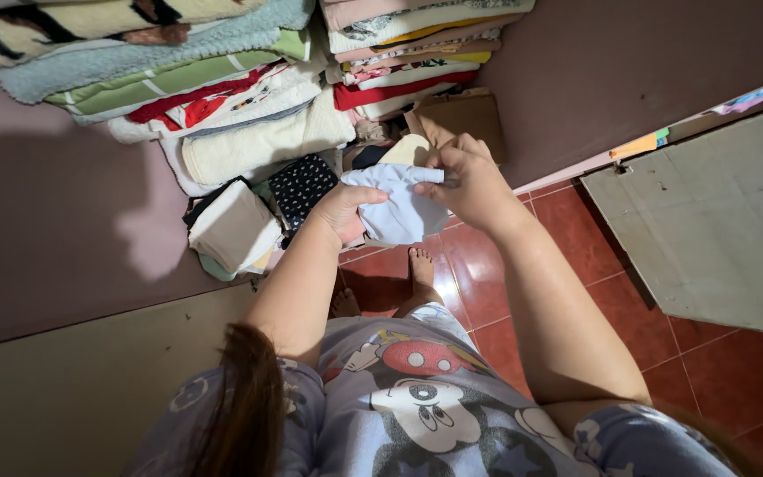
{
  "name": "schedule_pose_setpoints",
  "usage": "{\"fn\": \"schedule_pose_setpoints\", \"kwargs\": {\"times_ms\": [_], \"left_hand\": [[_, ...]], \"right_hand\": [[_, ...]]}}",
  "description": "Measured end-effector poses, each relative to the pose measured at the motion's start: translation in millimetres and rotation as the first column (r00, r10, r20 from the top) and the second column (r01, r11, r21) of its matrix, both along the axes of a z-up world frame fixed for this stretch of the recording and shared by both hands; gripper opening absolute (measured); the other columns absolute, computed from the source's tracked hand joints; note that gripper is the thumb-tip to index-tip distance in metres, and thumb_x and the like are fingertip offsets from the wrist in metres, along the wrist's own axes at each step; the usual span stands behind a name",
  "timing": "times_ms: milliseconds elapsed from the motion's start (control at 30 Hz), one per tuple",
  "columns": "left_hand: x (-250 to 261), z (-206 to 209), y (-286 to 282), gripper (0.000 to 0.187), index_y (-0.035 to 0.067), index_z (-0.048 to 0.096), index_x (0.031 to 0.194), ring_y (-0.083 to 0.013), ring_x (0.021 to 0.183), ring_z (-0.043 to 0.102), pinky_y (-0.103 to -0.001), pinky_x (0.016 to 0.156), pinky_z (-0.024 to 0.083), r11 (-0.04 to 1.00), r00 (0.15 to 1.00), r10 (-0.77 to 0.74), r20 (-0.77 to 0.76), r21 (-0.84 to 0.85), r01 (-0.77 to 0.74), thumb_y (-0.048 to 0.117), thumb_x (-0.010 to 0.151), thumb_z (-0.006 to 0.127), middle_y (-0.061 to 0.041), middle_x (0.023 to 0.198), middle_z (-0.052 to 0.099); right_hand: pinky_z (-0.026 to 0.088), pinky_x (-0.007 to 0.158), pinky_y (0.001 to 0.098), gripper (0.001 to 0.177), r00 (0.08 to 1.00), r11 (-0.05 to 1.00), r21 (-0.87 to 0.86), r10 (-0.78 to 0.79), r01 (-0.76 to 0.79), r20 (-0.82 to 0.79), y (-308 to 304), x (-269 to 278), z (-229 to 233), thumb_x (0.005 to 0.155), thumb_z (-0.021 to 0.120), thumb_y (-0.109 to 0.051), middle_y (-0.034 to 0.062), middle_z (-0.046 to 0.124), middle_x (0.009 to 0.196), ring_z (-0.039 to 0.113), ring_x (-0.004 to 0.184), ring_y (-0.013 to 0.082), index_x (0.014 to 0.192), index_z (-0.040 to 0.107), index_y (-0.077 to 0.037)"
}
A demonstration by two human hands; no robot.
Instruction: Folding and stacking various pieces of laundry, including towels and clothes, inside a closet.
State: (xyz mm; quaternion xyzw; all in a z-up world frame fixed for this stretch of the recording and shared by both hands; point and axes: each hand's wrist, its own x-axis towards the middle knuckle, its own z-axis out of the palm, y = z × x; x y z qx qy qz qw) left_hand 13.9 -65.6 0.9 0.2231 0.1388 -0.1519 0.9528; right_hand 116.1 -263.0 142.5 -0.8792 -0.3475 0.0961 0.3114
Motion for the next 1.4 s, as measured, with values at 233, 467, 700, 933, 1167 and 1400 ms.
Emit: {"fn": "schedule_pose_setpoints", "kwargs": {"times_ms": [233, 467, 700, 933, 1167, 1400], "left_hand": [[15.7, -19.8, -21.7, 0.075, -0.001, 0.062, 0.131, -0.0344, 0.12, 0.064, -0.052, 0.105, 0.048, 0.941, 0.984, 0.172, -0.041, -0.289, -0.176, 0.031, 0.07, 0.09, -0.017, 0.127, 0.071], [36.5, -47.3, -23.7, 0.061, -0.005, 0.054, 0.138, -0.0365, 0.13, 0.058, -0.053, 0.116, 0.044, 0.974, 0.987, 0.164, -0.004, -0.158, -0.162, 0.014, 0.084, 0.076, -0.02, 0.136, 0.063], [10.4, -35.5, 12.9, 0.059, -0.001, 0.054, 0.138, -0.0347, 0.13, 0.06, -0.053, 0.114, 0.044, 0.955, 0.954, 0.273, -0.122, -0.085, -0.284, 0.01, 0.082, 0.07, -0.017, 0.135, 0.065], [-0.4, -22.2, 15.8, 0.059, 0.004, 0.055, 0.139, -0.0328, 0.129, 0.059, -0.054, 0.112, 0.044, 0.946, 0.939, 0.316, -0.138, -0.028, -0.323, 0.01, 0.082, 0.069, -0.012, 0.135, 0.065], [-1.0, -20.9, 17.5, 0.058, 0.003, 0.055, 0.138, -0.0332, 0.128, 0.06, -0.054, 0.11, 0.046, 0.942, 0.93, 0.332, -0.159, 0.011, -0.335, 0.009, 0.081, 0.068, -0.013, 0.134, 0.065], [2.0, -16.6, 16.4, 0.056, 0.002, 0.055, 0.137, -0.0348, 0.127, 0.06, -0.056, 0.11, 0.045, 0.937, 0.921, 0.348, -0.174, 0.036, -0.347, 0.009, 0.083, 0.068, -0.014, 0.133, 0.065]], "right_hand": [[0.05, 0.073, 0.0282, 0.02, 0.683, 0.937, 0.279, 0.065, 0.208, -0.727, -14.3, 13.8, 17.9, 0.097, 0.073, -0.018, -0.0004, 0.069, 0.093, 0.062, 0.083, 0.0119, 0.109, 0.063, -0.005], [0.058, 0.069, 0.0318, 0.021, 0.667, 0.603, 0.472, -0.138, 0.643, -0.732, -31.3, 49.9, 35.5, 0.098, 0.072, -0.009, 0.0073, 0.073, 0.099, 0.07, 0.085, 0.018, 0.117, 0.062, -0.005], [0.061, 0.065, 0.0433, 0.021, 0.449, 0.495, 0.227, -0.392, 0.839, -0.803, -70.8, 100.8, -39.2, 0.094, 0.069, -0.009, 0.0143, 0.071, 0.096, 0.071, 0.083, 0.0283, 0.109, 0.064, 0.006], [0.065, 0.078, 0.0461, 0.022, 0.361, 0.202, 0.349, -0.026, 0.915, -0.932, -51.2, 123.9, -118.2, 0.091, 0.06, 0.0, 0.0236, 0.07, 0.104, 0.074, 0.091, 0.0344, 0.107, 0.063, 0.015], [0.058, 0.067, 0.0405, 0.029, 0.1, 0.136, 0.06, -0.315, 0.989, -0.944, -59.9, 134.8, -245.8, 0.094, 0.063, -0.001, 0.0202, 0.066, 0.111, 0.067, 0.082, 0.028, 0.119, 0.061, 0.014], [0.059, 0.071, 0.0381, 0.039, 0.373, 0.43, 0.094, -0.629, 0.898, -0.682, -61.9, 116.4, -200.1, 0.09, 0.071, -0.007, 0.0188, 0.069, 0.108, 0.068, 0.082, 0.026, 0.126, 0.062, 0.004]]}}
